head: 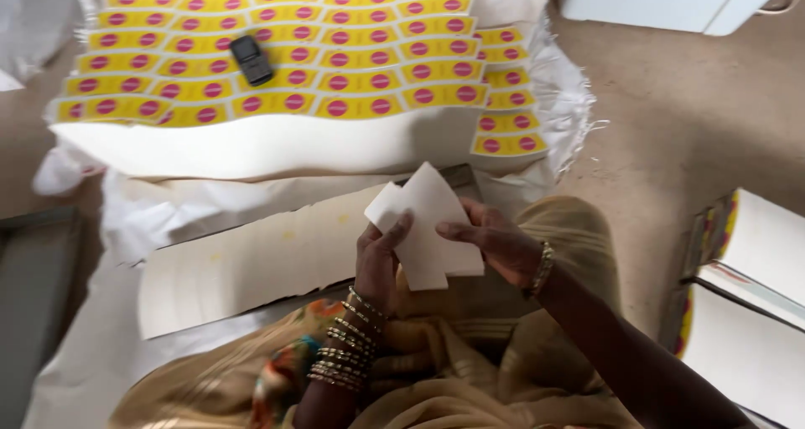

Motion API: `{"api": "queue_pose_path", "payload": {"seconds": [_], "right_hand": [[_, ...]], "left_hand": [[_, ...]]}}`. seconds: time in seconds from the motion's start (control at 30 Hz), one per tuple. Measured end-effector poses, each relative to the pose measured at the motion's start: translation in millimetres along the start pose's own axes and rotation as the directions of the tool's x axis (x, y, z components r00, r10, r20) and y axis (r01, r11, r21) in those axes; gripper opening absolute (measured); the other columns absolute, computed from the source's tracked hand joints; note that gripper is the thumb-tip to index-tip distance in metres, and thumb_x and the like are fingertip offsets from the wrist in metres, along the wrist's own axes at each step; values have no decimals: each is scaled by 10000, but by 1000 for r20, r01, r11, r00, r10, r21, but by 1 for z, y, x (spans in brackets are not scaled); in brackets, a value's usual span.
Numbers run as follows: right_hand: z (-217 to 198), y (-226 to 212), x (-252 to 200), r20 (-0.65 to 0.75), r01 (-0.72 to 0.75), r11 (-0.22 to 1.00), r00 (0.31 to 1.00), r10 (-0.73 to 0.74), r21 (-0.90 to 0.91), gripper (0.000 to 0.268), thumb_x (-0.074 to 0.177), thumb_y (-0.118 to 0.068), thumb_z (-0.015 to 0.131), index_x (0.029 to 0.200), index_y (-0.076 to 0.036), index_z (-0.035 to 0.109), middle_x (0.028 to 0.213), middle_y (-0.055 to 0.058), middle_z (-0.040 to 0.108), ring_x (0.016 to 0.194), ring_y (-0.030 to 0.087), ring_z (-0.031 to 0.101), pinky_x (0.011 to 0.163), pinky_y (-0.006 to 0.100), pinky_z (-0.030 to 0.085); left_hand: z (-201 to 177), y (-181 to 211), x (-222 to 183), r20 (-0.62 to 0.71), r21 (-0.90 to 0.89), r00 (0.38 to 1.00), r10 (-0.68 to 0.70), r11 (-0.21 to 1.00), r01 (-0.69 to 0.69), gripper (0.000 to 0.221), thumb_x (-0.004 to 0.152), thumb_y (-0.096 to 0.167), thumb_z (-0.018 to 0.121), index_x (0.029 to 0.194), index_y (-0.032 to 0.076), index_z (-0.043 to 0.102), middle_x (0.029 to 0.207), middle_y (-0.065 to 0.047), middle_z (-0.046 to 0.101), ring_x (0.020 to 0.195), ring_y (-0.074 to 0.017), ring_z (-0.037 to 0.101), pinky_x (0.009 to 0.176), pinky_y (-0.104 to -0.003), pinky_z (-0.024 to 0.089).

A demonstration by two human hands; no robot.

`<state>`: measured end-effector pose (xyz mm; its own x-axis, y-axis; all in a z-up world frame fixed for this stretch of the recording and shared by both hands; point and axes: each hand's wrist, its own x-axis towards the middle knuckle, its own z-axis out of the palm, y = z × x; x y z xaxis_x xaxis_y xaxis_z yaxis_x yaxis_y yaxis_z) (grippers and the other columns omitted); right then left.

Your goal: Counting and sorting printed paper labels for packaging.

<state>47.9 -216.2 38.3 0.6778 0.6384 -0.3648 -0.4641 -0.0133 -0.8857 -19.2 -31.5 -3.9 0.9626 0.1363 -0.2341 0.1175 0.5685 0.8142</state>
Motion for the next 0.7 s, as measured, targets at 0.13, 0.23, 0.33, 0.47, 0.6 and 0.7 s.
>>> {"api": "queue_pose_path", "payload": {"seconds": [0.13,0.23,0.33,0.47,0.6,0.7], "right_hand": [[35,7,17,-79,74,982,993,-89,-173,492,894,-323,728,1267,-29,602,1147,59,709,1032,107,649,881,302,545],[48,8,23,-190,142,867,947,-260,-478,381,948,-332,693,1169,-25,646,1018,79,716,915,103,631,804,298,536],[50,5,24,-212,231,745,869,-447,-626,306,956,-276,704,1106,-10,676,921,109,698,830,117,609,742,307,523],[61,-15,24,-99,228,970,967,-236,-79,354,874,-176,657,1196,-29,640,1027,83,699,896,132,668,802,321,553],[53,9,45,-76,182,983,980,-182,-3,450,864,-127,620,1302,-30,593,1115,93,685,986,177,666,887,350,545],[99,10,18,-108,401,726,833,-543,-558,431,939,-131,565,1357,-25,548,1164,138,667,1047,239,650,920,356,527]], "left_hand": [[-13,18,-14,-98,-106,995,19,994,-29,441,912,244,718,1282,24,620,1099,-55,702,973,-172,667,814,-341,548],[-13,28,-18,-127,-86,990,66,993,-78,426,906,219,717,1273,25,619,1091,-49,706,977,-168,665,828,-328,551],[-14,34,-19,-108,-132,984,143,979,-157,417,895,177,735,1264,15,630,1092,-62,715,984,-183,664,841,-331,549],[-21,55,-25,-23,-158,992,121,980,-123,429,875,137,749,1270,10,645,1112,-65,723,1016,-169,676,884,-324,545],[-42,21,-6,-37,-41,991,126,991,-127,476,882,154,718,1306,-16,586,1088,-106,713,969,-224,677,840,-389,560],[-6,-11,-23,-176,-31,942,286,955,-296,550,957,229,613,1417,-15,434,1188,-169,657,1047,-267,644,898,-414,549]]}}
